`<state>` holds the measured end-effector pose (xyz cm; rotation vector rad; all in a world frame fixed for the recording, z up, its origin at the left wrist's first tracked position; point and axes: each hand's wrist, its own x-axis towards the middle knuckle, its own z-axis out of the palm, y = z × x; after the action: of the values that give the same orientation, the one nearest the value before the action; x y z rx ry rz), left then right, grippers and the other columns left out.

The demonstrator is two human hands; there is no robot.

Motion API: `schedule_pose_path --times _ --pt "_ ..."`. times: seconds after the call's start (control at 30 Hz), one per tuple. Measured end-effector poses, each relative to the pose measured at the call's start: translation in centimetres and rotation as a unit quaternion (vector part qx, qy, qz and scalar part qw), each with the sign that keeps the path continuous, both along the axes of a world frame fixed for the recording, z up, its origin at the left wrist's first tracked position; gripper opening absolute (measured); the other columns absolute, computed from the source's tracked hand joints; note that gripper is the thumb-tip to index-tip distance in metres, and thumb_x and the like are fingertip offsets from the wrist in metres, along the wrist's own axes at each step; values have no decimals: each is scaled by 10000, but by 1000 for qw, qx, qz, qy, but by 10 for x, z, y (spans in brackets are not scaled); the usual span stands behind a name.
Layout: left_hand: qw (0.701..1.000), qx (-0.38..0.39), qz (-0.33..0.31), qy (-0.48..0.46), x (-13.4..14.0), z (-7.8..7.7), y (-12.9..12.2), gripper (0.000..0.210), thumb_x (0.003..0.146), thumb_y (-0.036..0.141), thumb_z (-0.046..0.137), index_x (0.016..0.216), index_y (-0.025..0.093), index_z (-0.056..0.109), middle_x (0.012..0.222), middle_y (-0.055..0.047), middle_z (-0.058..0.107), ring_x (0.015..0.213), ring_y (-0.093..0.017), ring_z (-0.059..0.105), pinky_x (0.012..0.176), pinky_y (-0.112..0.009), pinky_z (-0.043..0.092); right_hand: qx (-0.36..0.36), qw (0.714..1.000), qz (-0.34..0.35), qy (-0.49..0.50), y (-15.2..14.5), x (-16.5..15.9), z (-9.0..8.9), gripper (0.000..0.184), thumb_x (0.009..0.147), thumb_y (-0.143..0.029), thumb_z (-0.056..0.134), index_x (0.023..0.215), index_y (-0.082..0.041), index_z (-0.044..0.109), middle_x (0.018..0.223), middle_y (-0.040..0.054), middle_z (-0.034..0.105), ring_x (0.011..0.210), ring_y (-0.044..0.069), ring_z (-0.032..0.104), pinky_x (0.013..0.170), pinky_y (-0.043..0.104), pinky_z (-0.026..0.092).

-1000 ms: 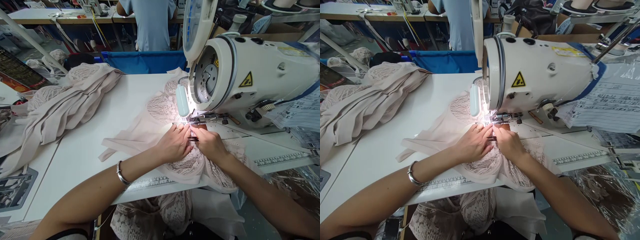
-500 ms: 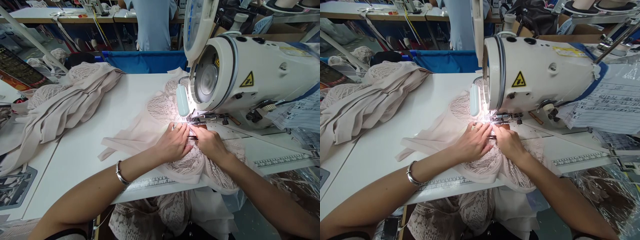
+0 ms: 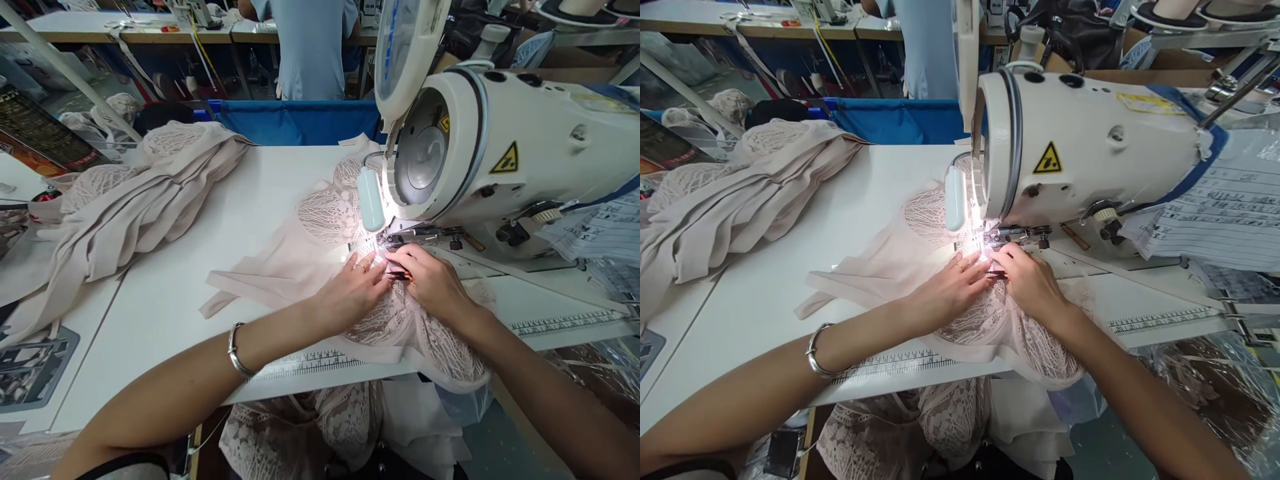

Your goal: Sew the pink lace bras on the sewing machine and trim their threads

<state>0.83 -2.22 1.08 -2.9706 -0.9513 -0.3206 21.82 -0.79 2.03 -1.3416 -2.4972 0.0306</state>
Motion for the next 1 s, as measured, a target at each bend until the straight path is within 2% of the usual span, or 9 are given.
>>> schedule_pose_path --times 0.13,0.3,0.4,0.53,0.63,0.73,0.83,0.93,1.0 --pt "998 -50 -22 -42 -11 1 19 333 1025 89 430 1261 165 652 1365 -127 647 1324 -290 558 1057 -493 490 8 1000 -8 -13 4 -5 -1 356 942 -108 459 1184 -195 704 1107 85 718 822 195 650 665 271 448" --pt "992 -66 -59 -95 -23 5 39 510 916 -25 417 1268 234 679 1321 -59 693 1180 -207 624 1028 -415 503 4 999 -21 -24 15 -16 -1 301 919 -92 452 1049 -176 711 1048 97 732 852 221 663 718 294 458" --pt "991 -76 -54 -95 -26 9 40 389 950 83 421 1148 212 729 1182 -69 735 1095 -218 642 1016 -431 503 4 1000 -14 -23 15 -18 2 308 877 -49 453 986 -171 713 1013 92 740 840 216 660 716 295 444" --pt "997 -32 -32 -67 -23 11 32 297 1001 339 494 1040 141 711 1172 -149 699 1157 -300 599 1006 -479 481 44 996 -67 -31 -7 -14 9 194 942 -149 504 877 -200 680 935 63 715 759 194 610 595 291 355" --pt "998 -4 -50 -47 -18 9 25 266 1025 295 476 1084 126 673 1190 -165 683 1101 -278 615 943 -436 490 54 993 -97 -50 -36 -10 7 276 1002 -371 530 809 -198 623 849 48 647 631 159 541 504 281 273" --pt "996 -4 -80 -32 -16 7 21 259 1049 235 426 1139 143 650 1154 -137 700 1024 -243 632 884 -392 491 83 993 -77 -44 -55 -3 -1 357 1028 -385 499 739 -192 583 788 30 619 567 126 501 491 271 265" --pt "996 -1 -79 -37 -17 7 20 277 1035 340 497 1162 140 640 1189 -146 690 1062 -273 620 897 -411 481 130 991 -11 -35 -53 7 -9 432 1029 -310 504 612 -197 507 623 8 572 546 121 494 535 277 299" --pt "996 0 -79 -48 -17 5 21 229 1045 253 461 1131 145 643 1193 -133 694 1078 -258 626 947 -412 465 102 995 -6 -22 -36 17 -6 367 1011 -331 516 685 -178 587 528 -13 556 470 114 463 506 277 276" --pt "995 1 -90 -49 -16 4 22 269 1049 147 389 1142 147 642 1165 -109 712 1055 -228 644 973 -398 457 40 998 -34 -24 -25 21 0 243 982 -308 518 948 -148 697 529 -24 599 445 119 465 485 266 249"
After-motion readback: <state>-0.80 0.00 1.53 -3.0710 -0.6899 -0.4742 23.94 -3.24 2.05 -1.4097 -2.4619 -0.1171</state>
